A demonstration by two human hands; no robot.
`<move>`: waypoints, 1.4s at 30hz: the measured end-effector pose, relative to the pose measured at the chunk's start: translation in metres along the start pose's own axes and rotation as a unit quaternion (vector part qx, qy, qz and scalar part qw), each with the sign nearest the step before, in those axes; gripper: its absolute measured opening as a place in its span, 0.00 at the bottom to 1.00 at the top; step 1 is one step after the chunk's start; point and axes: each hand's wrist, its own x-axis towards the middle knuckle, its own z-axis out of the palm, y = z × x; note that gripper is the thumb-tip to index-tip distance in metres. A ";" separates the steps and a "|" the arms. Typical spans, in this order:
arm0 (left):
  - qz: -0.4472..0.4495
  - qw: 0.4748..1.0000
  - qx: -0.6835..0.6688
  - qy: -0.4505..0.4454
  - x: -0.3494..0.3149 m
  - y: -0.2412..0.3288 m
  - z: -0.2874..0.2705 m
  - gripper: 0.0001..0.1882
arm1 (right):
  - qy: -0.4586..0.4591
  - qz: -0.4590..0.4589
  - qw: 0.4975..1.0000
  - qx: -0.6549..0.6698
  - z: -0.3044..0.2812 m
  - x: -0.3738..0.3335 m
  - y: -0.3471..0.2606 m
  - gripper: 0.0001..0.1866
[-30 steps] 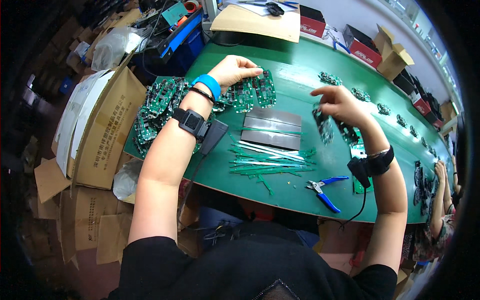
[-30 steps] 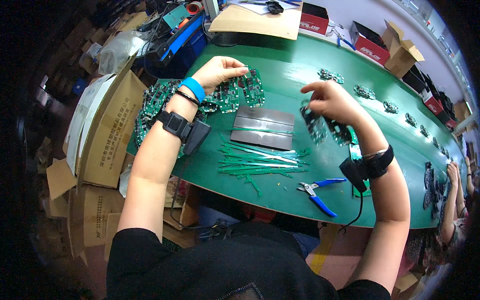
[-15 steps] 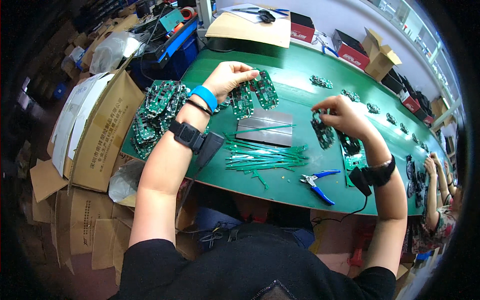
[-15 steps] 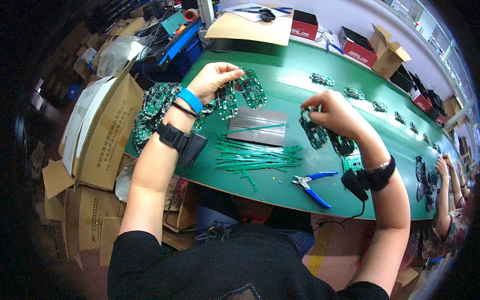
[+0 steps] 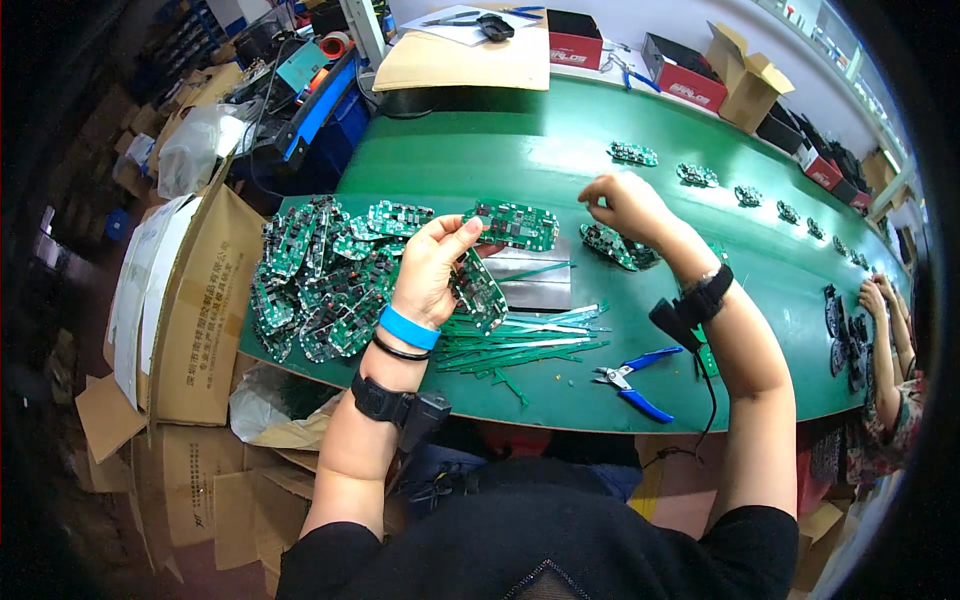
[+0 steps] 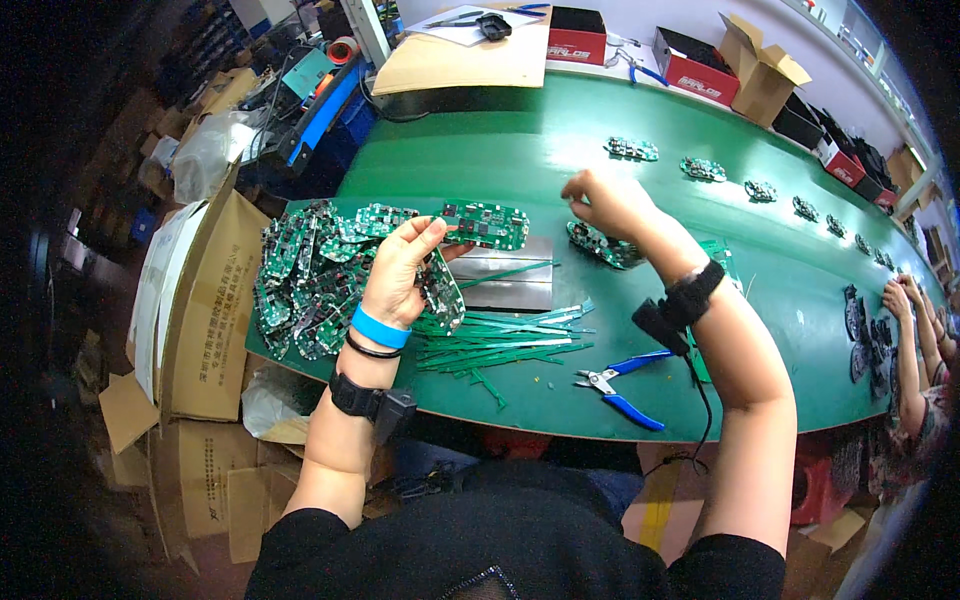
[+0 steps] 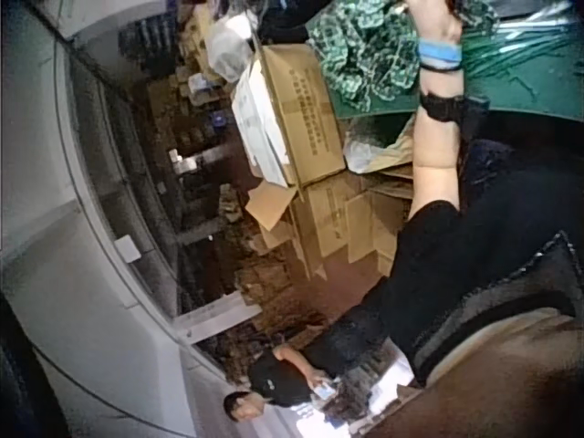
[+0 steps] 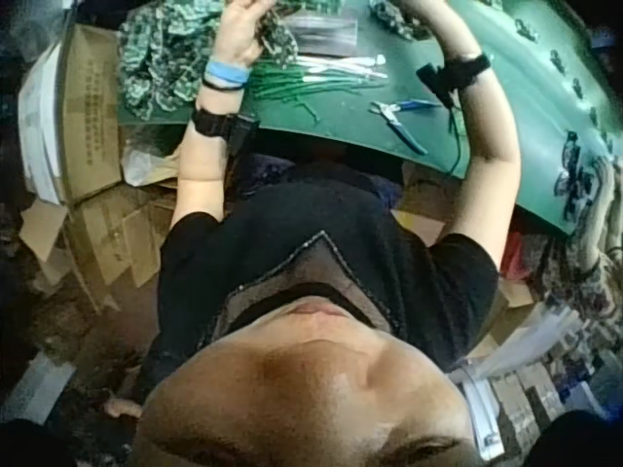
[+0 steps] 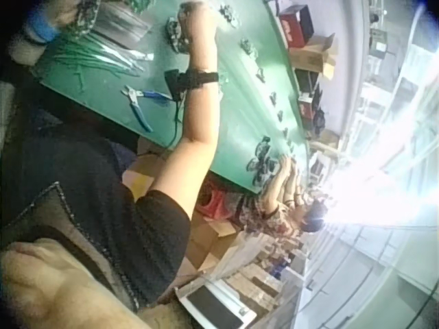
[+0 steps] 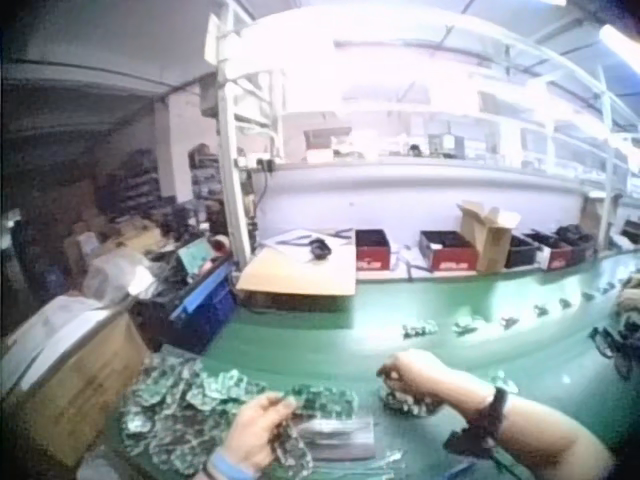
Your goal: The person uses wire cutters to separate individual green circuit boards from a larger panel. They then place the separated boards into a cardboard box. The person also handles a pile of green plastic strips, moving them from the table into the box.
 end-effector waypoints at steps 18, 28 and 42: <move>0.030 0.996 -0.088 0.012 -0.018 -0.014 0.031 0.08 | 0.234 -0.112 0.965 -0.039 0.008 -0.034 -0.098 0.20; 0.022 0.997 -0.077 0.003 -0.020 -0.014 0.038 0.08 | 0.254 -0.137 0.954 -0.080 0.007 -0.039 -0.095 0.17; 0.021 0.997 0.058 -0.040 0.028 0.011 0.042 0.11 | 0.301 -0.090 0.949 0.012 -0.014 -0.044 -0.084 0.20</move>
